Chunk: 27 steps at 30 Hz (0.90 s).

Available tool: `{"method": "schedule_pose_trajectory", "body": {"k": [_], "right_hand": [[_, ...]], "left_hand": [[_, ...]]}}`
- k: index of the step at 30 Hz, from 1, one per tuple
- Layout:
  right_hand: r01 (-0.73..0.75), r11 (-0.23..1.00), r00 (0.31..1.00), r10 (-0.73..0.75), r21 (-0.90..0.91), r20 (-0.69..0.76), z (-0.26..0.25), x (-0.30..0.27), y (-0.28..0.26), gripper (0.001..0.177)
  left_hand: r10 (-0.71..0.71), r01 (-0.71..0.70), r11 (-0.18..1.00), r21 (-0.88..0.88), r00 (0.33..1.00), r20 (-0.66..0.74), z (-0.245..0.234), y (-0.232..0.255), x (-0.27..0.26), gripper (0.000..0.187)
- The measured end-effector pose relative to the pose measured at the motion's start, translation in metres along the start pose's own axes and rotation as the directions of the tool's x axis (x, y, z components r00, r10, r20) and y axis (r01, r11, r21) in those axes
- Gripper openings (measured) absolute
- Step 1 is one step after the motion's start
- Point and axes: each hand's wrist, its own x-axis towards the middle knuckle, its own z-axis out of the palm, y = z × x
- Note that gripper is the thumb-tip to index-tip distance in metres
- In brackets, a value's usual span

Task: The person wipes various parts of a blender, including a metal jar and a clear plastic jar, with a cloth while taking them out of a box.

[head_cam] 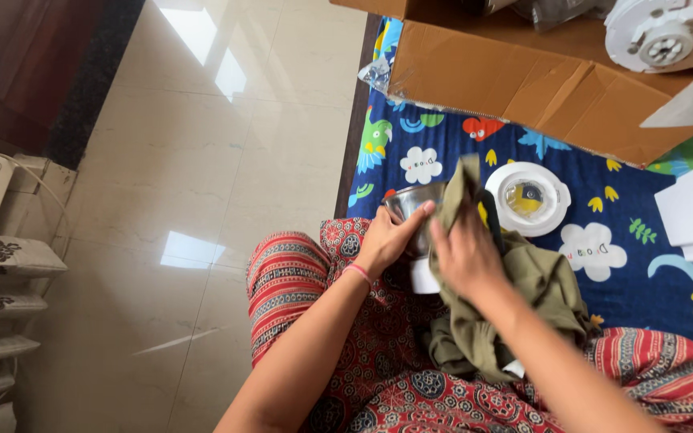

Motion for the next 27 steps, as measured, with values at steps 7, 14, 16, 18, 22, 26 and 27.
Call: {"method": "schedule_pose_trajectory", "body": {"k": [7, 14, 16, 18, 22, 26, 27], "right_hand": [[-0.034, 0.985, 0.995, 0.05, -0.172, 0.091, 0.002, 0.02, -0.022, 0.07], [0.085, 0.972, 0.996, -0.081, -0.217, 0.027, -0.025, -0.034, -0.039, 0.06], [0.025, 0.993, 0.995, -0.036, -0.113, -0.095, -0.02, -0.057, -0.037, 0.06], [-0.015, 1.0, 0.978, 0.015, 0.0, -0.21, -0.015, -0.072, -0.027, 0.06], [-0.416, 0.847, 0.897, 0.442, 0.332, -0.003, -0.02, -0.059, -0.003, 0.067], [-0.557, 0.594, 0.793, 0.587, 0.58, 0.16, -0.028, -0.029, -0.024, 0.074], [-0.555, 0.654, 0.811, 0.562, 0.515, 0.161, -0.033, -0.03, -0.036, 0.071]], "left_hand": [[-0.079, 0.111, 0.967, -0.231, 0.987, 0.143, 0.005, -0.022, 0.005, 0.083], [-0.099, 0.084, 0.991, -0.107, 0.984, -0.146, 0.016, 0.006, -0.006, 0.067], [-0.089, 0.067, 0.987, -0.145, 0.984, -0.157, 0.014, 0.022, -0.004, 0.069], [0.102, -0.161, 0.845, -0.51, 0.985, -0.142, 0.008, 0.03, 0.001, 0.077], [0.167, -0.024, 0.65, -0.76, 0.979, 0.113, 0.006, 0.034, 0.001, 0.083], [0.072, 0.327, 0.319, -0.89, 0.928, 0.367, 0.003, 0.04, -0.013, 0.076], [0.13, 0.268, 0.277, -0.923, 0.941, 0.312, 0.002, 0.042, -0.015, 0.074]]}}
